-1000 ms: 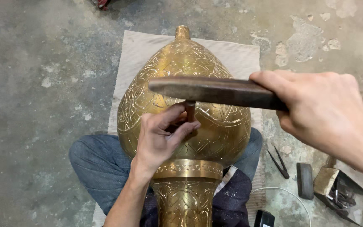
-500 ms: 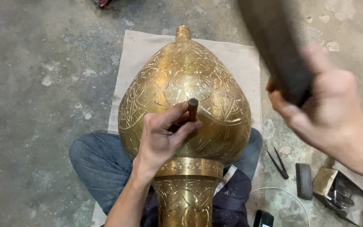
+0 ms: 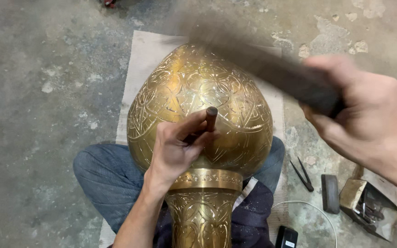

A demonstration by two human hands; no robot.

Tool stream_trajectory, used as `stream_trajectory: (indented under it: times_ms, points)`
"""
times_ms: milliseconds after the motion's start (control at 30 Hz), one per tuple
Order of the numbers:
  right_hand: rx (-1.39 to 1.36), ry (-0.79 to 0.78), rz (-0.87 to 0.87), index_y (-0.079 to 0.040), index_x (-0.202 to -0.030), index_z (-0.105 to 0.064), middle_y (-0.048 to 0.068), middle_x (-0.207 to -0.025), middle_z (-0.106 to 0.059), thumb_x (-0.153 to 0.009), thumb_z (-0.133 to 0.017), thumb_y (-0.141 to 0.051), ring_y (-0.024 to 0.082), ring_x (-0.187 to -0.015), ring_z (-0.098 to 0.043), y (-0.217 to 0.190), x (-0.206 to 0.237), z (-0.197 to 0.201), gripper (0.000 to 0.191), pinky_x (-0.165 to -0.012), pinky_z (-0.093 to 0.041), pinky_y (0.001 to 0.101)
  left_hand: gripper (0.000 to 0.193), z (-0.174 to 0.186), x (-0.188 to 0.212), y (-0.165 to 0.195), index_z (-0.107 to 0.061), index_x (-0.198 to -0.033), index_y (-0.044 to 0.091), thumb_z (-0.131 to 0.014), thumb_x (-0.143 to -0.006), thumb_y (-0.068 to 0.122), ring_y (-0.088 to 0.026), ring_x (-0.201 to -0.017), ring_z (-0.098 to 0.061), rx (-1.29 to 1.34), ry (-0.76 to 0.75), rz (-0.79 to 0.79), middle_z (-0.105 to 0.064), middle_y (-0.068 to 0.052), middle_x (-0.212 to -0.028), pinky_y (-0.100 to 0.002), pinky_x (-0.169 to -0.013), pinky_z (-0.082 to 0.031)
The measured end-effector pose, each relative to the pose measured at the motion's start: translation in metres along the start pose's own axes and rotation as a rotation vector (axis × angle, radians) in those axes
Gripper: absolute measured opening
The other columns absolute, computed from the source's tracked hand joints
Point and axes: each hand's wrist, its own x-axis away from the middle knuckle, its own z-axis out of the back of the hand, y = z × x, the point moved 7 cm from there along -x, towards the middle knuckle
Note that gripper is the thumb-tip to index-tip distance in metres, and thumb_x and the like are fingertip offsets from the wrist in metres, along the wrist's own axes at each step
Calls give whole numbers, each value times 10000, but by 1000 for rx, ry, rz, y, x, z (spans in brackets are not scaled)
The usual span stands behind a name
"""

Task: The person sits on the floor with a large engraved brass vessel braced against their body. They hold a punch against the brass surface and repeatedly strike it with a mallet, repositioning the punch to chase decorative patterns into the metal.

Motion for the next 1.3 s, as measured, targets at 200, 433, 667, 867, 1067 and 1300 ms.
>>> stream_trajectory:
  times_ms: [200,433,667,867,1067,1300]
  points:
    - [354,-197,22,-184,-1316,-641,32,-953,-797,-939,-711,-131,151,-535,-689,6,-2,-24,387,-466,-565,320,103,-2,-1,-2,-765,-1009,68,-791,-942,140,-40,-470,-640,18,-28,15,-781,-58,-769,-204,-338,-414]
    - [174,-10,88,-114,-1247,-669,74,-921,-752,-843,-671,-55,182,-658,-693,-4,8,-12,408,-565,-566,318,222,-5,4,-6,-725,-1184,25,-735,-974,96,-57,-601,-719,72,-29,-16,-791,-86,-886,-191,-446,-536]
    - [8,15,-14,-104,-1284,-650,51,-858,-735,-895,-713,-80,122,-615,-691,4,16,-7,395,-519,-557,275,173,-9,10,-4,-730,-1164,20,-713,-997,63,-86,-572,-718,97,-44,-122,-795,-108,-865,-205,-457,-533]
    - [83,74,49,-34,-1221,-645,59,-741,-711,-862,-725,-5,148,-604,-658,0,33,4,369,-519,-524,304,79,-3,7,-5,-741,-1106,87,-694,-1045,100,-69,-496,-632,202,14,-53,-720,-68,-734,-203,-465,-505]
    - [-178,92,-30,-21,-1262,-574,69,-815,-685,-902,-695,-7,107,-625,-683,-2,31,12,380,-553,-543,267,284,0,2,4,-716,-1220,29,-749,-949,110,-60,-577,-676,67,17,-75,-770,-52,-820,-220,-449,-502]
    - [359,-7,100,-124,-1319,-623,105,-994,-742,-848,-712,-13,181,-811,-723,-9,26,4,492,-731,-606,327,233,-3,2,0,-731,-1155,44,-770,-926,61,-46,-578,-703,72,-30,-21,-800,-54,-849,-211,-435,-507]
